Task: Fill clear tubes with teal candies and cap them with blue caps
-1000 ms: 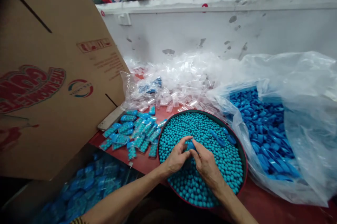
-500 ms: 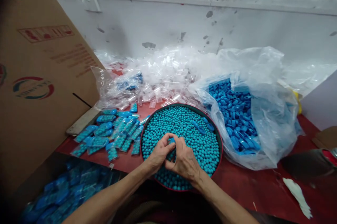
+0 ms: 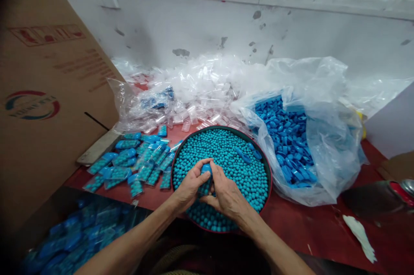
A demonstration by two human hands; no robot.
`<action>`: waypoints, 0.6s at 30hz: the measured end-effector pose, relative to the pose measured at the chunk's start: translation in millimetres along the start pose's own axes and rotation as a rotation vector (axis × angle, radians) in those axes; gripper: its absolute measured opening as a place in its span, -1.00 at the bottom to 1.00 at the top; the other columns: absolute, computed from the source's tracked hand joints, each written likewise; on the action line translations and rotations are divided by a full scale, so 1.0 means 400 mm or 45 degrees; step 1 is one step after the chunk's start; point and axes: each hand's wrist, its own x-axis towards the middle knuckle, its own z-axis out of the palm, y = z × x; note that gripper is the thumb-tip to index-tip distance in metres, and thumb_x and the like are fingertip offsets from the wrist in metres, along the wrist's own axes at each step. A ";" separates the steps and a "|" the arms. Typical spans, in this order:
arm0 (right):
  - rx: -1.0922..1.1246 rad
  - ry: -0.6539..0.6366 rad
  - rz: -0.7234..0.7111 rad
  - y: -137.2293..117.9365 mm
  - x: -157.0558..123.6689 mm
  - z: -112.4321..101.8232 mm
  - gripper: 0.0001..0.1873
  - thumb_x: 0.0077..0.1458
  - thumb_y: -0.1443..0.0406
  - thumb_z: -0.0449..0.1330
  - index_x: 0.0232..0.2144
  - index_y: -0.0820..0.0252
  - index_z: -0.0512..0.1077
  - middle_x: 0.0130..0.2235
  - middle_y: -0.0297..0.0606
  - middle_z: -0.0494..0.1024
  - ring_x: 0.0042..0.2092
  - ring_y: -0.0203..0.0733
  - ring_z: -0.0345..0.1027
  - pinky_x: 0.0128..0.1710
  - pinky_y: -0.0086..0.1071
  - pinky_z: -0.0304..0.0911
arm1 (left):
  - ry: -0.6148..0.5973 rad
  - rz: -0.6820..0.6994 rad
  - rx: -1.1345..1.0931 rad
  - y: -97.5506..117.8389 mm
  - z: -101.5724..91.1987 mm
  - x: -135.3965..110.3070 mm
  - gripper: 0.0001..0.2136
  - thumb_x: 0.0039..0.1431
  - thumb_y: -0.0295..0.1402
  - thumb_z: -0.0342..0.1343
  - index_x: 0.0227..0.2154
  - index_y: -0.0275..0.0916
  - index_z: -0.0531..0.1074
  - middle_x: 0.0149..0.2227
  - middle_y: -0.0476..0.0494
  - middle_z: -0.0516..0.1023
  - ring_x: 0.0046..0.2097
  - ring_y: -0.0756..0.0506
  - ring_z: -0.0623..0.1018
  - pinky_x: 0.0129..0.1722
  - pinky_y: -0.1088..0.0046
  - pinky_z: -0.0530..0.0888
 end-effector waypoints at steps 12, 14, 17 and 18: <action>-0.164 -0.008 -0.230 -0.070 0.082 0.062 -0.13 -0.19 0.31 0.20 0.13 0.19 -0.16 0.02 -0.04 0.22 -0.06 -0.02 0.24 -0.15 -0.20 0.21 | 0.456 0.377 0.859 0.076 -0.089 -0.056 -0.87 0.05 -0.37 -0.06 -0.32 -0.22 0.28 -0.39 0.00 0.36 -0.33 0.01 0.38 -0.30 0.53 0.32; -0.236 -0.088 -0.365 -0.097 0.139 0.065 0.00 -0.24 0.24 0.27 0.16 0.20 -0.21 0.10 0.00 0.11 0.08 0.04 0.05 -0.01 -0.11 0.05 | 0.610 0.454 1.058 0.130 -0.159 -0.084 -0.84 0.07 -0.34 -0.08 -0.26 -0.20 0.27 -0.36 -0.02 0.38 -0.30 -0.02 0.39 -0.26 0.49 0.31; -0.350 -0.171 -0.412 -0.124 0.255 0.080 0.11 -0.32 0.15 0.31 0.17 0.21 -0.23 0.14 0.07 0.01 0.14 0.10 -0.11 0.03 -0.03 -0.08 | 0.883 0.481 1.395 0.199 -0.287 -0.110 -0.81 0.07 -0.32 -0.09 -0.24 -0.20 0.27 -0.33 -0.07 0.40 -0.29 -0.07 0.41 -0.24 0.41 0.31; -0.388 -0.200 -0.393 -0.129 0.296 0.091 0.13 -0.34 0.13 0.32 0.17 0.23 -0.24 0.15 0.10 -0.01 0.15 0.13 -0.13 0.04 0.00 -0.12 | 0.963 0.477 1.489 0.214 -0.332 -0.110 -0.80 0.08 -0.32 -0.10 -0.23 -0.21 0.27 -0.31 -0.09 0.41 -0.26 -0.10 0.41 -0.21 0.38 0.30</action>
